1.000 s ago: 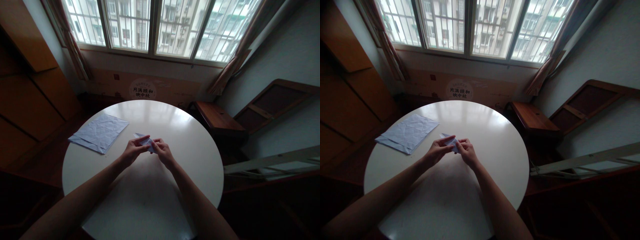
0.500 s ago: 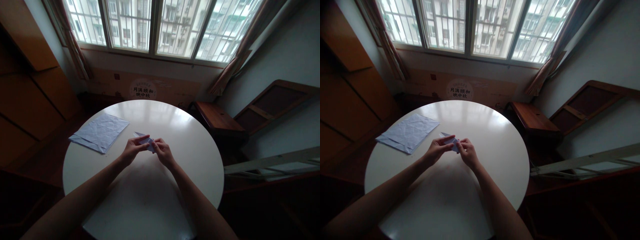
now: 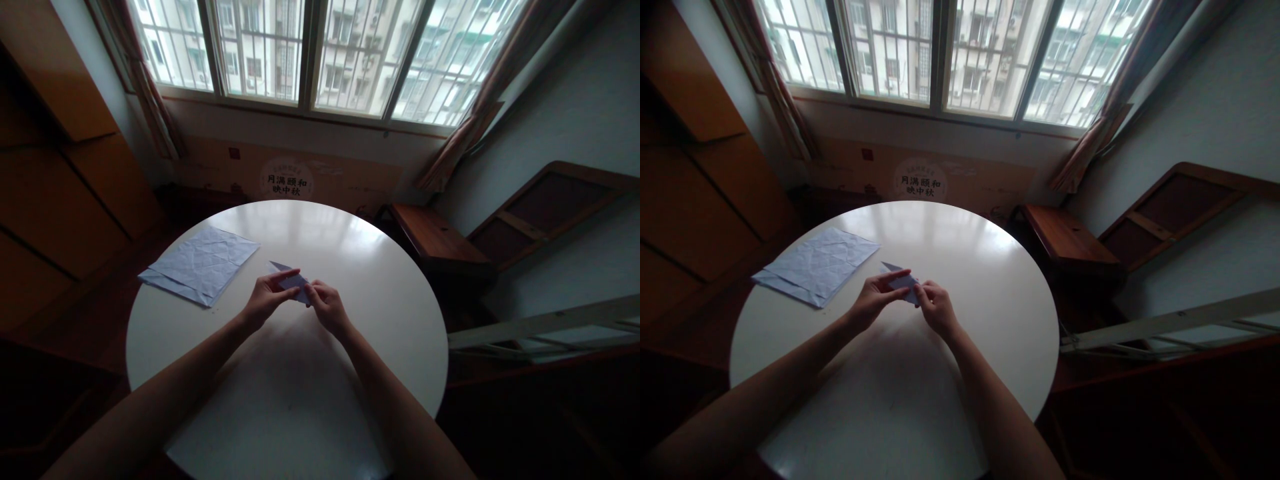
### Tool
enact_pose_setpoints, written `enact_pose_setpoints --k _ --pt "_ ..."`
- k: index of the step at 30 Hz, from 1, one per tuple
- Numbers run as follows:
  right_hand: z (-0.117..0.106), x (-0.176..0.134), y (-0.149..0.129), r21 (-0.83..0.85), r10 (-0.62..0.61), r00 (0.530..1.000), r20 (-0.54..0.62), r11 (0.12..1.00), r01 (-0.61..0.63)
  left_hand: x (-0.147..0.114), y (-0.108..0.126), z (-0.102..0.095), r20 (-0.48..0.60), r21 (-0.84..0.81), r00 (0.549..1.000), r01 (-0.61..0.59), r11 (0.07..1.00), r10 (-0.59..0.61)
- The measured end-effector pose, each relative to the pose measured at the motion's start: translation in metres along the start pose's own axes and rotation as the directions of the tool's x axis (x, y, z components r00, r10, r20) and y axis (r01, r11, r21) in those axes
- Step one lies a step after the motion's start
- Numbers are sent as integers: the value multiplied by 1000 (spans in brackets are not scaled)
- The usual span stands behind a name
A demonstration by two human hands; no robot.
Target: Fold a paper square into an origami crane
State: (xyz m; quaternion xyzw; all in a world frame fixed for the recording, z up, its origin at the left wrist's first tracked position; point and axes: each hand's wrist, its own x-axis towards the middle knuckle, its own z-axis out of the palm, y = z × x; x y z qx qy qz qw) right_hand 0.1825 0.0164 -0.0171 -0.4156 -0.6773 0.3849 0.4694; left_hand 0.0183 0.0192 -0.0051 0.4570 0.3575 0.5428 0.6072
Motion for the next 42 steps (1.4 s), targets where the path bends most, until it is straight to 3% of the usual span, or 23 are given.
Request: enact_pose_setpoints --k 7,12,15,19,23,26,30,33,37,42 --pt "0 0 0 7 24 1000 -5 1000 -24 2 -1 -2 -10 129 999 -44 991 46" --pt "0 0 2 -35 90 990 -106 995 -94 2 0 -2 -7 147 998 -58 988 59" --pt "1 0 6 37 121 986 -117 992 -117 1 -2 -2 56 154 997 -54 987 45" --pt "1 1 8 82 129 990 -50 989 -125 1 -8 -3 171 170 985 -52 984 22" --pt "1 2 11 129 147 989 -33 981 -141 -1 -7 -3 205 164 979 -59 985 25" --pt "1 3 11 225 185 981 -49 959 -170 -2 -3 -1 197 127 980 -64 990 38" --pt "0 5 7 346 259 960 -105 915 -209 -2 0 0 111 86 993 -56 995 47" --pt "-1 6 4 392 298 946 -127 891 -228 0 -2 -4 93 100 995 18 995 -28" --pt "-1 4 3 421 328 939 -107 870 -256 0 -9 -6 200 190 966 129 973 -167" --pt "3 3 4 436 321 942 -93 864 -251 0 -13 -3 147 240 977 117 964 -155"
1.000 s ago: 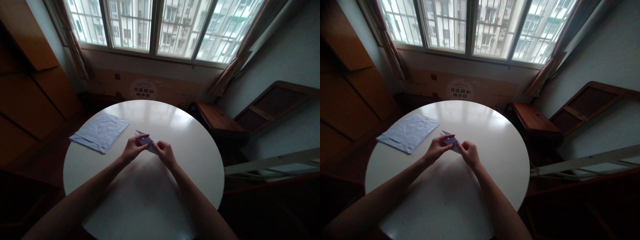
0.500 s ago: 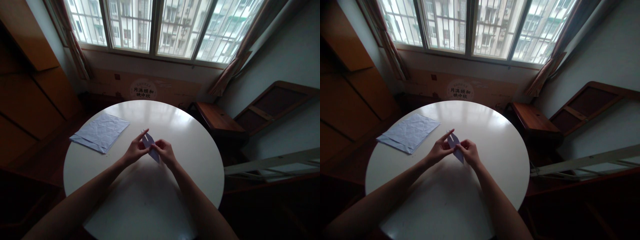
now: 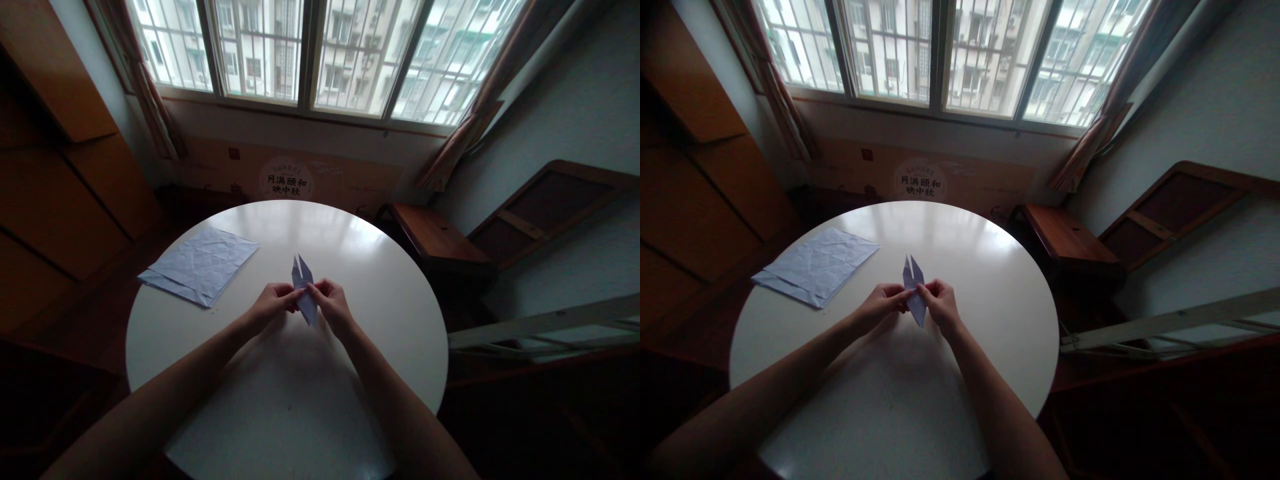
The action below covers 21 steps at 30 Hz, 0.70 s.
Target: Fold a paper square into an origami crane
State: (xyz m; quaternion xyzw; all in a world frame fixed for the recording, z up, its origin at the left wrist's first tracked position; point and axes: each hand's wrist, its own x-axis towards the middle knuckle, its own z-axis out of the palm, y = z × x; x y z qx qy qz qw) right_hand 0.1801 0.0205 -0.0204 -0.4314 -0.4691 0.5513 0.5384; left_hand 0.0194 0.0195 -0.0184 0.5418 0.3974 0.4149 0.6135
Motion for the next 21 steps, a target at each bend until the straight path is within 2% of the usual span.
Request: enact_pose_setpoints --k 6,11,13,16,21 --pt "-1 0 -1 -33 3 998 67 999 -1 -2 7 -1 -6 118 993 -119 986 121" --pt "-4 -5 -15 -135 38 955 295 991 2 -6 16 1 54 81 991 -123 989 119" --pt "-3 -7 -19 -128 30 938 346 992 16 -7 17 2 56 61 992 -117 991 114" --pt "-2 -7 -20 -95 1 938 346 995 34 -6 14 2 45 39 995 -94 995 93" --pt "-1 -6 -16 -123 -12 964 265 991 46 -3 8 1 37 18 996 -78 997 77"
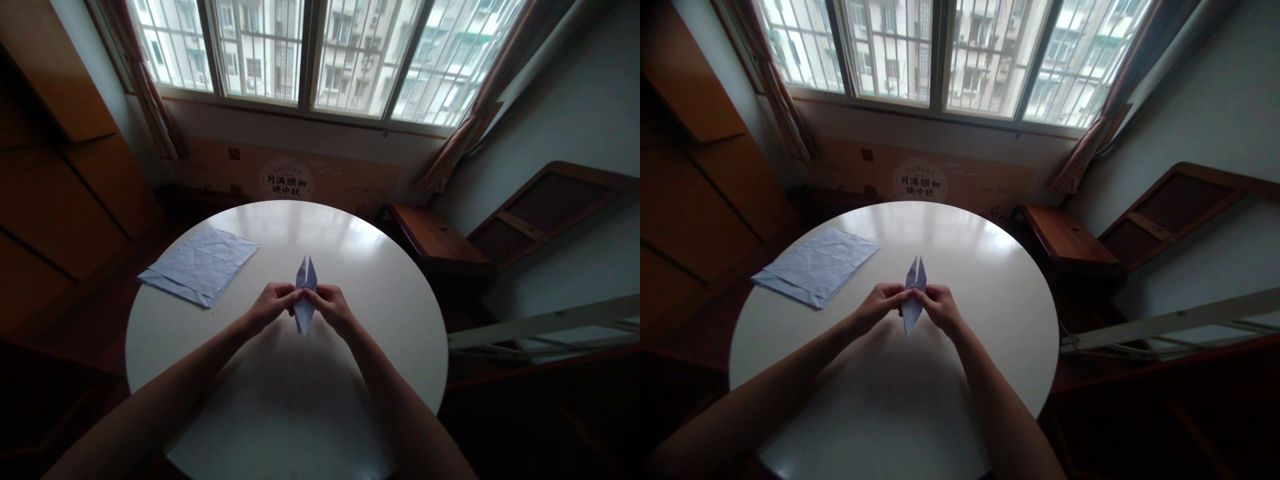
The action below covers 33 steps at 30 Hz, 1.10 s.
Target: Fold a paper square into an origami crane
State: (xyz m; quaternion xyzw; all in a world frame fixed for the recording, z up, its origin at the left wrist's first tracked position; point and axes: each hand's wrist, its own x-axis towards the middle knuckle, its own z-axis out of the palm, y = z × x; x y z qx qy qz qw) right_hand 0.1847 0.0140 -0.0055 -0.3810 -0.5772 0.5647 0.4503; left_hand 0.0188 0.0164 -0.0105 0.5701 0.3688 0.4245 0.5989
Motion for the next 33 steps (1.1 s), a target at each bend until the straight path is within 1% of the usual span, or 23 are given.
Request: enact_pose_setpoints --k 4,8,10,13,18,21,24,29,33 --pt "-1 0 0 -79 34 998 -46 996 -38 -1 2 -1 7 38 999 -44 998 43" --pt "-1 0 0 -146 82 997 -8 986 -82 -2 5 -1 11 61 999 -42 997 41" --pt "-2 1 2 -166 60 998 -5 984 -60 -1 6 0 12 43 1000 -17 999 16" --pt "-3 3 7 -184 4 999 -36 983 -10 -1 5 1 20 -2 999 38 999 -38" --pt "-5 4 12 -225 -42 996 -77 974 24 -2 8 0 80 -8 992 95 995 -94" --pt "-4 3 9 -222 -40 993 -115 975 13 -3 9 1 106 -6 988 115 993 -114" --pt "-3 1 6 -192 -4 991 -136 981 -22 -3 6 1 98 -29 989 113 993 -110" --pt "-2 1 5 -166 6 995 -100 986 -23 -2 2 -2 112 -59 991 81 995 -74" --pt "-2 0 5 -152 3 997 -79 988 -15 -2 2 -2 106 -97 990 106 990 -95"
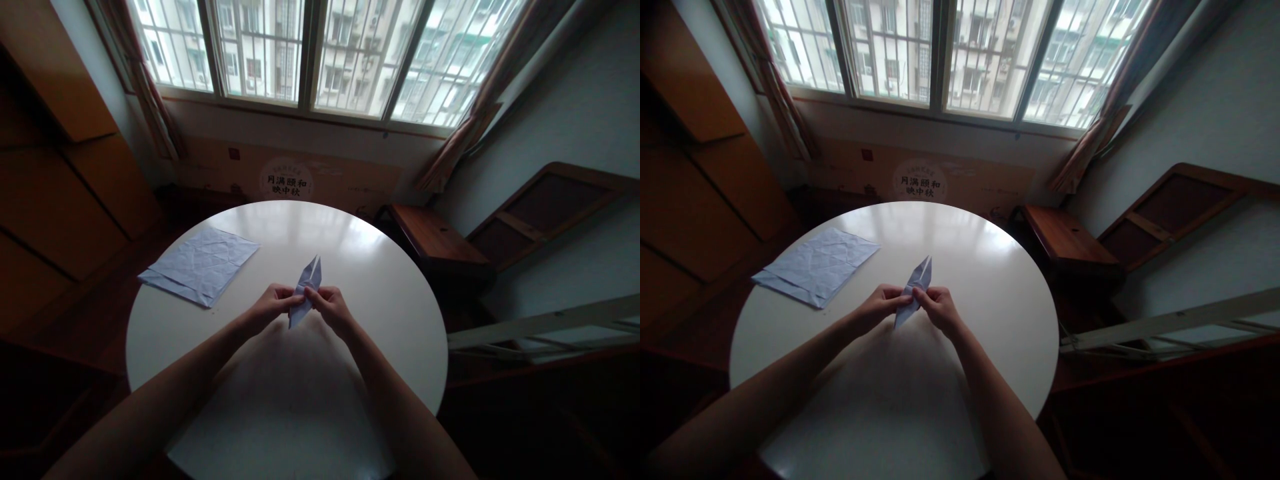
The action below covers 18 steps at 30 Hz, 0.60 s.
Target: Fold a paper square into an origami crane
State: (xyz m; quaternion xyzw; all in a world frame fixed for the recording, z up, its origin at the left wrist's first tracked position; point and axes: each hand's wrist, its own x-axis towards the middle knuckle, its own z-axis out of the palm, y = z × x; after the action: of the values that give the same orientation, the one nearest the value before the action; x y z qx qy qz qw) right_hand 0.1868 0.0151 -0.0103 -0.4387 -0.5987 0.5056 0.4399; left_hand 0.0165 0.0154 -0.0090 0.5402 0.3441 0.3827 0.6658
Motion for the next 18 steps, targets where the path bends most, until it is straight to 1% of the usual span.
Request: enact_pose_setpoints --k 5,8,14,18 --pt "5 -2 -4 52 7 999 54 999 -10 1 1 3 -71 -23 997 -26 999 25" --pt "8 -3 -5 93 16 998 67 995 -22 1 4 4 -78 -30 995 -60 998 57" --pt "6 -3 -5 30 28 995 94 999 -31 -1 7 4 -116 34 985 -128 991 131" --pt "6 -5 -8 42 3 994 107 999 -8 1 4 2 -114 17 986 -117 993 119"
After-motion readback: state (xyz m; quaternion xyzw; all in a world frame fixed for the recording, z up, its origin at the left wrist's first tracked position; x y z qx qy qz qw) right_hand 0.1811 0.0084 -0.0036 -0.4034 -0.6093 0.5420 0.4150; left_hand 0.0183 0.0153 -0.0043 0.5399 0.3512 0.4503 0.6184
